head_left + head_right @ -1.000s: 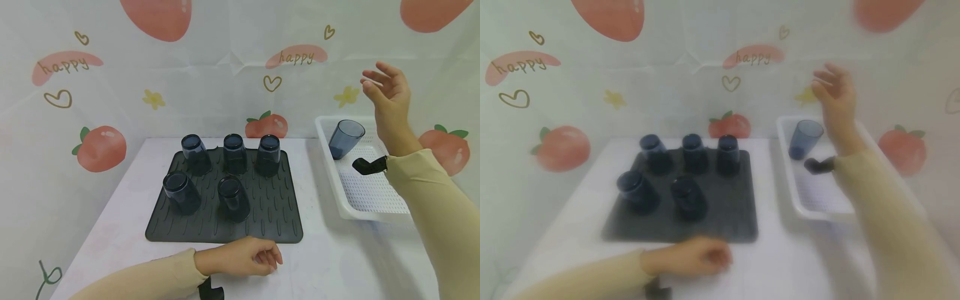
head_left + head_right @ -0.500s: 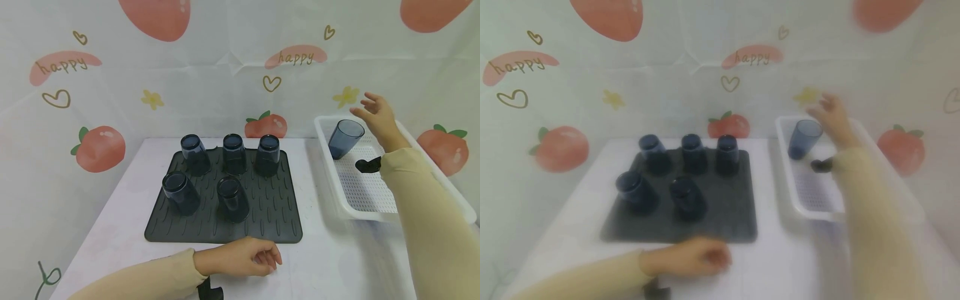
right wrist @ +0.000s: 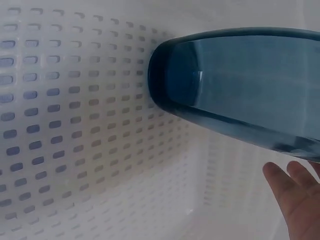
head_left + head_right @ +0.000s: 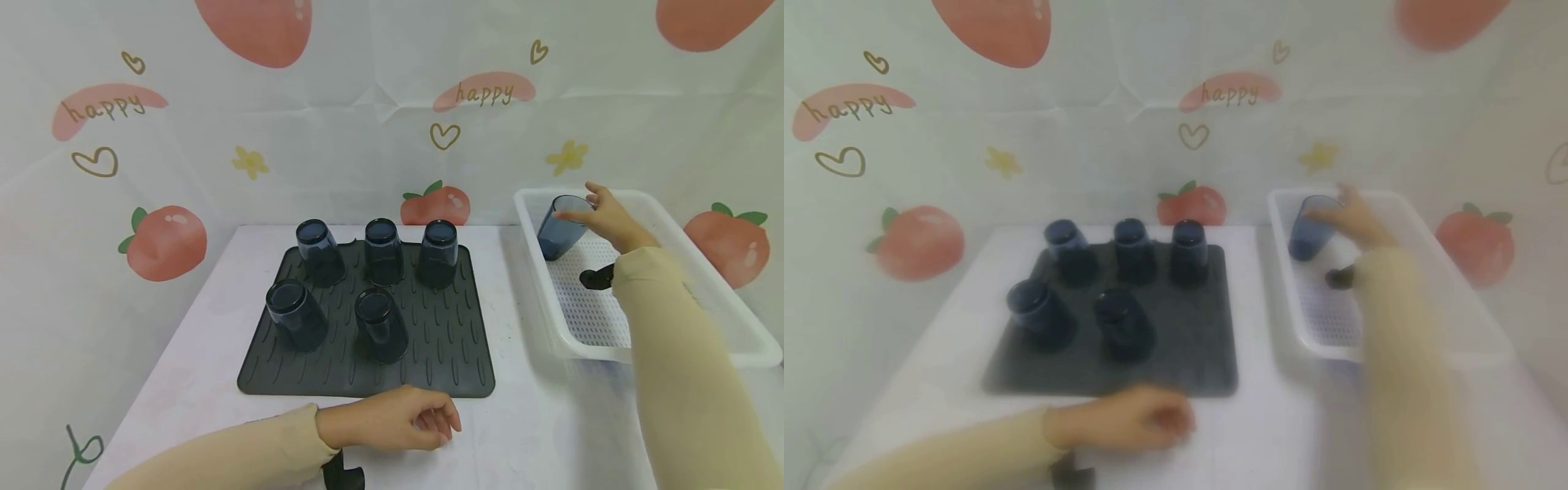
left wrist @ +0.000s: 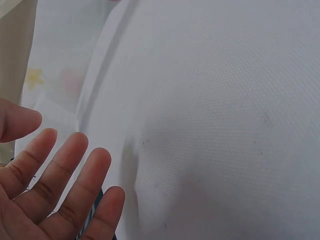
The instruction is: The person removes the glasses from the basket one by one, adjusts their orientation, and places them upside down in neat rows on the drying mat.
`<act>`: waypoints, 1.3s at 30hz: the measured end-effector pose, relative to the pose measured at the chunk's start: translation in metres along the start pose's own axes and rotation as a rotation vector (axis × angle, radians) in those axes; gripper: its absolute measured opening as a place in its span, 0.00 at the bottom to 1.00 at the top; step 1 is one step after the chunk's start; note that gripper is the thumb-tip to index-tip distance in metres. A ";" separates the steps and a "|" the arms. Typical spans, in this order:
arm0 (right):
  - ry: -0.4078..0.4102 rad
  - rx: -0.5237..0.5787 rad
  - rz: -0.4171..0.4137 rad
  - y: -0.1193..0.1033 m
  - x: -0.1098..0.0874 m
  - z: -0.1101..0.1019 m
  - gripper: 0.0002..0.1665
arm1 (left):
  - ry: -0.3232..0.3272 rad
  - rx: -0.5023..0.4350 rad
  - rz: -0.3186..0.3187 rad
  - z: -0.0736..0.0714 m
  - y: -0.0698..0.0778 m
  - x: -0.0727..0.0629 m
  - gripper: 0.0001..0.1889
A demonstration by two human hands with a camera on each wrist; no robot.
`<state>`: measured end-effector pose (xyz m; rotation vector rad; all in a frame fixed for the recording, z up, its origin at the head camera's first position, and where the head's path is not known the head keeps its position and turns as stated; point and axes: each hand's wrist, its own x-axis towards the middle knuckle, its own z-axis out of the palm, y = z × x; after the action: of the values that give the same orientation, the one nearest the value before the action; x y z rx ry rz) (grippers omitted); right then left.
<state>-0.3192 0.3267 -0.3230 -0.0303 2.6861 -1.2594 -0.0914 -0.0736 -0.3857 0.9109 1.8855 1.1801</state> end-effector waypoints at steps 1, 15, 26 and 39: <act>-0.011 -0.012 0.005 0.001 0.001 0.001 0.66 | 0.000 -0.003 -0.002 0.000 0.001 0.000 0.09; -0.083 -0.104 0.042 0.002 0.002 0.005 0.67 | 0.007 0.012 0.011 0.002 0.000 0.000 0.09; -0.066 -0.057 0.026 -0.001 0.000 0.006 0.66 | 0.009 0.024 0.023 0.002 -0.001 -0.001 0.09; -0.103 -0.009 0.097 -0.009 -0.010 0.003 0.65 | 0.011 0.029 0.024 0.003 -0.002 0.000 0.09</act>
<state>-0.3093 0.3197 -0.3160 0.0324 2.5734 -1.1844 -0.0892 -0.0735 -0.3881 0.9466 1.9102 1.1766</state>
